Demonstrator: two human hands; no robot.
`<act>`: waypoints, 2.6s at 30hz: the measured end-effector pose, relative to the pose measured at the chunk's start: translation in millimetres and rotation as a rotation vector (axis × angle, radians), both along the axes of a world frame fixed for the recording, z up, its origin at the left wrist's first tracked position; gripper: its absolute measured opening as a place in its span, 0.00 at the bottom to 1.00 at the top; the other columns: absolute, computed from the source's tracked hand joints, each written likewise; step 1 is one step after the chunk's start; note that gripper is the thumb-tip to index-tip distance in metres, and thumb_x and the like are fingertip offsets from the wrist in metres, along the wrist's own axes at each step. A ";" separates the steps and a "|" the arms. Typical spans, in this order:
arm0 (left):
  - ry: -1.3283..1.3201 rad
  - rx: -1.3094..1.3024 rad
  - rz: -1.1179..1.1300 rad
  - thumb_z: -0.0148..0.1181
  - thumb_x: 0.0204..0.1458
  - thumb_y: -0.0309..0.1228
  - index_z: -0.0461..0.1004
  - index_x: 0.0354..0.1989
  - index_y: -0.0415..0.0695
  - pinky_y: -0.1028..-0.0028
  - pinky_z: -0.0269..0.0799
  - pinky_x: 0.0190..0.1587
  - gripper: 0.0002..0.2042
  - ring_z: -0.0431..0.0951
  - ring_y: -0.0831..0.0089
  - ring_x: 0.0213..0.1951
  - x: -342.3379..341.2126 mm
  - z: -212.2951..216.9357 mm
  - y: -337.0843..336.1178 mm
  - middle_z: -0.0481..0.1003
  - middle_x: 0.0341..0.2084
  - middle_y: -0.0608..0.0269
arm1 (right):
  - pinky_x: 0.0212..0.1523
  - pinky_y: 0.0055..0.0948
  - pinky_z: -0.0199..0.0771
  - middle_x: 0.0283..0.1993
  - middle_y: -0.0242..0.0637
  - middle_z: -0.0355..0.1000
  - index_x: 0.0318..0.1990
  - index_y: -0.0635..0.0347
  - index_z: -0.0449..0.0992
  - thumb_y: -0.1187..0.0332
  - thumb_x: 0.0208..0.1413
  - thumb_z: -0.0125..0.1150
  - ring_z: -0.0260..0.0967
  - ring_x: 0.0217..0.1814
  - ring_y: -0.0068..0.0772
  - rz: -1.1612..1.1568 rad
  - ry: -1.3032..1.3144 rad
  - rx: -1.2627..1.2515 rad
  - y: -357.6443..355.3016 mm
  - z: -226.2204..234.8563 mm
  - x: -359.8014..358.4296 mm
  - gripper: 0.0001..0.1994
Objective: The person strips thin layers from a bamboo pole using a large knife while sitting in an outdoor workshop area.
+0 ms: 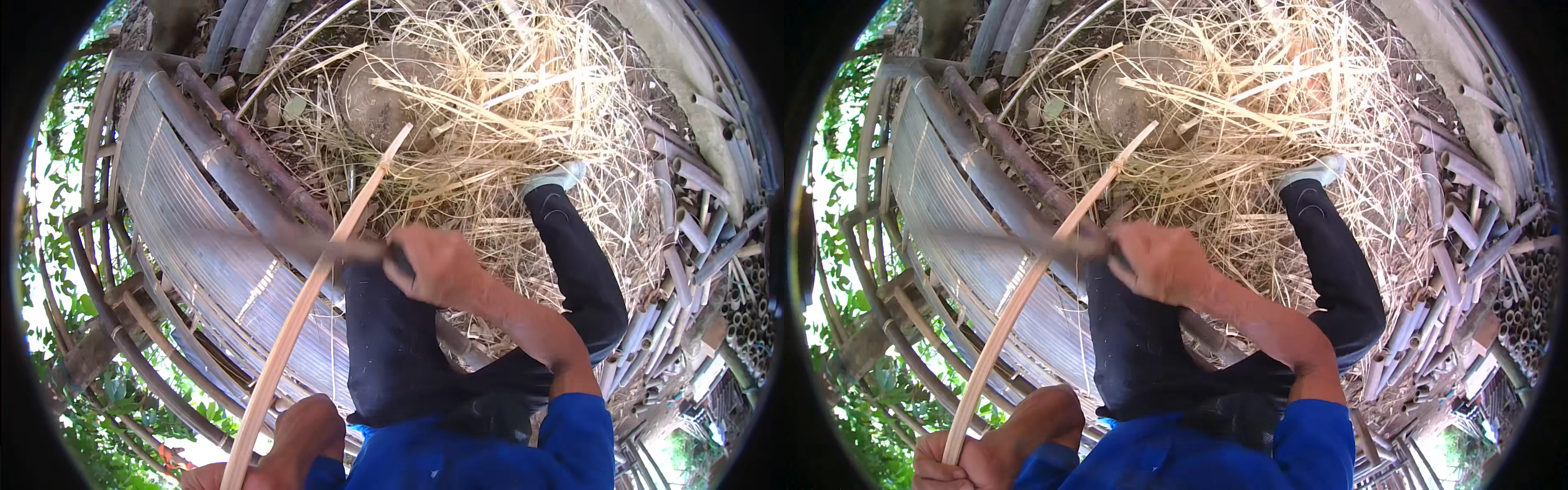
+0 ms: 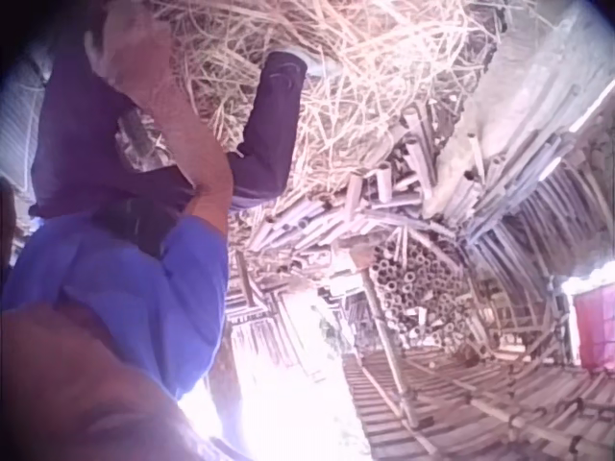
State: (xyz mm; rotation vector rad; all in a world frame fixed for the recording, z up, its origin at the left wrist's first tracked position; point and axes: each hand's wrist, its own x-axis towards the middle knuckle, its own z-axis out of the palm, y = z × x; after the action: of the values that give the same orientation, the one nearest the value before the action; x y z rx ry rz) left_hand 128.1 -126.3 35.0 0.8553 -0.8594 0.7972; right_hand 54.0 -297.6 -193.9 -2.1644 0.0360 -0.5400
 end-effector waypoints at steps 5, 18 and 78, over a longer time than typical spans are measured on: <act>0.043 -0.001 0.011 0.42 0.69 0.53 0.67 0.30 0.45 0.84 0.51 0.12 0.24 0.59 0.84 0.11 -2.6 7.0 -6.2 0.57 0.14 0.76 | 0.22 0.44 0.75 0.26 0.46 0.75 0.38 0.62 0.67 0.61 0.62 0.61 0.75 0.23 0.47 -0.244 0.548 -0.175 -39.4 -63.4 25.3 0.14; 0.115 -0.078 -0.021 0.53 0.66 0.48 0.68 0.27 0.48 0.86 0.47 0.11 0.19 0.56 0.89 0.10 4.3 7.1 11.2 0.58 0.13 0.78 | 0.28 0.45 0.79 0.28 0.53 0.76 0.41 0.64 0.69 0.60 0.63 0.60 0.78 0.27 0.53 -0.219 0.677 0.097 -46.6 -116.2 20.6 0.14; 0.310 -0.046 -0.260 0.43 0.70 0.49 0.68 0.38 0.45 0.78 0.50 0.19 0.19 0.51 0.80 0.18 13.4 4.0 37.5 0.55 0.19 0.73 | 0.30 0.51 0.77 0.26 0.52 0.75 0.44 0.60 0.65 0.62 0.61 0.60 0.77 0.28 0.56 -0.381 0.720 0.074 -76.1 -178.6 0.8 0.13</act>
State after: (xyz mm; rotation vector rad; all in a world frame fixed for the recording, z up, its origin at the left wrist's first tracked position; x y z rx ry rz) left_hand 141.5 -88.8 39.0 0.7825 -0.6576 0.4410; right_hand 54.8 -373.7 -372.4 -2.1792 0.8549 0.0626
